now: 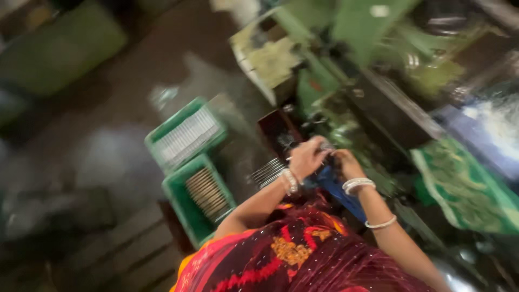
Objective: The person operates a green industrial machine, repeatedly inserting small metal rods into a slot and pulling a lever to process them. The processed rods are then placed into green plastic bins below.
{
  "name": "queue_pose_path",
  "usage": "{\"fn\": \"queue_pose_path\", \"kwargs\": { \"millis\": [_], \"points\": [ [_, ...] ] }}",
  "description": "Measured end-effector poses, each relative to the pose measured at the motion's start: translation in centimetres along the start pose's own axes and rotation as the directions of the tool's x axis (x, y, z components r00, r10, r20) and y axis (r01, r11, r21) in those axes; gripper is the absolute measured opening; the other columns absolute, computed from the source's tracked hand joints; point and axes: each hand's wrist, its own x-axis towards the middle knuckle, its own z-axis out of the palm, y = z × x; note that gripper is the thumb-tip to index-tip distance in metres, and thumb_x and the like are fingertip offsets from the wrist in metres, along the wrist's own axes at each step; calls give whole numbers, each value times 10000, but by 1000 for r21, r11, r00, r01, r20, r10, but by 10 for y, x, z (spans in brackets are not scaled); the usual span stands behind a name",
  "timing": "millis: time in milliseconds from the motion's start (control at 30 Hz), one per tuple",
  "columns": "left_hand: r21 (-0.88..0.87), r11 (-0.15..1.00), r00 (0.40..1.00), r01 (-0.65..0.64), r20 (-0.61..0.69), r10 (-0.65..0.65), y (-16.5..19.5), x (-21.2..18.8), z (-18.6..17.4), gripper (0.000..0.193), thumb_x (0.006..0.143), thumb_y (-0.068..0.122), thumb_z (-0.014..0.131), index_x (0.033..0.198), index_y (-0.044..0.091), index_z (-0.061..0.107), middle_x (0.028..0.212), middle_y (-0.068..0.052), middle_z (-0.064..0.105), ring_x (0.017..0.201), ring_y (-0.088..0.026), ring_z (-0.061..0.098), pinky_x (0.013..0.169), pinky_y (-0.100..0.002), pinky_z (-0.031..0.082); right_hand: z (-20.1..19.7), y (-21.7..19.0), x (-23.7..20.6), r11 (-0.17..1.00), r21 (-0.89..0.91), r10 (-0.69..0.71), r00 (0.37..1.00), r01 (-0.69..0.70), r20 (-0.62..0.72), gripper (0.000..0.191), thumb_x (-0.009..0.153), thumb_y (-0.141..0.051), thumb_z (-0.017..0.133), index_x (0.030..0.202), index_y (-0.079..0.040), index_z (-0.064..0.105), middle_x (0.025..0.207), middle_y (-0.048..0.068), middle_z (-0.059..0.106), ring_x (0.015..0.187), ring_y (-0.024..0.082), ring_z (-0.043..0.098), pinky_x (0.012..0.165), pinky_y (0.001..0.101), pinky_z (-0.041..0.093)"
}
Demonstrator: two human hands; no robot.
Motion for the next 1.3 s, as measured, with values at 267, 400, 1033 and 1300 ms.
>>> {"fn": "queue_pose_path", "kwargs": {
  "millis": [267, 400, 1033, 1300],
  "points": [
    [-1, 999, 997, -32, -76, 32, -27, -22, -66, 309, 940, 314, 682, 1192, 153, 607, 945, -51, 711, 835, -292, 697, 713, -412, 544, 95, -48, -30, 970, 243, -46, 980, -3, 195, 193, 1099, -365, 421, 990, -228, 504, 649, -75, 364, 468, 61, 298, 393, 237, 212],
    [54, 992, 990, -114, -81, 118, -51, -25, -75, 331, 951, 321, 685, 1218, 154, 584, 943, -62, 703, 829, -295, 694, 695, -418, 555, 94, -64, -44, 987, 152, 5, 947, -57, 322, 184, 1102, -369, 410, 993, -246, 493, 648, -86, 345, 472, 44, 263, 390, 221, 170],
    [-283, 717, 769, 637, 286, -571, -12, -69, 3, 476, 897, 386, 594, 1281, 115, 526, 952, -223, 759, 899, -428, 723, 796, -498, 558, 40, 18, -5, 737, 374, -355, 793, 563, -494, 217, 1058, -318, 516, 1074, -103, 539, 766, 22, 533, 451, 124, 385, 375, 281, 303],
    [208, 782, 789, 588, 65, -611, -178, -124, -65, 356, 805, -93, 606, 1132, 32, 666, 1019, -253, 695, 950, -458, 663, 845, -509, 536, -91, 89, -96, 812, 412, -143, 825, 414, -547, 243, 1207, -288, 702, 1206, -89, 562, 732, -5, 294, 542, 124, 248, 487, 294, 213]
  ]
}}
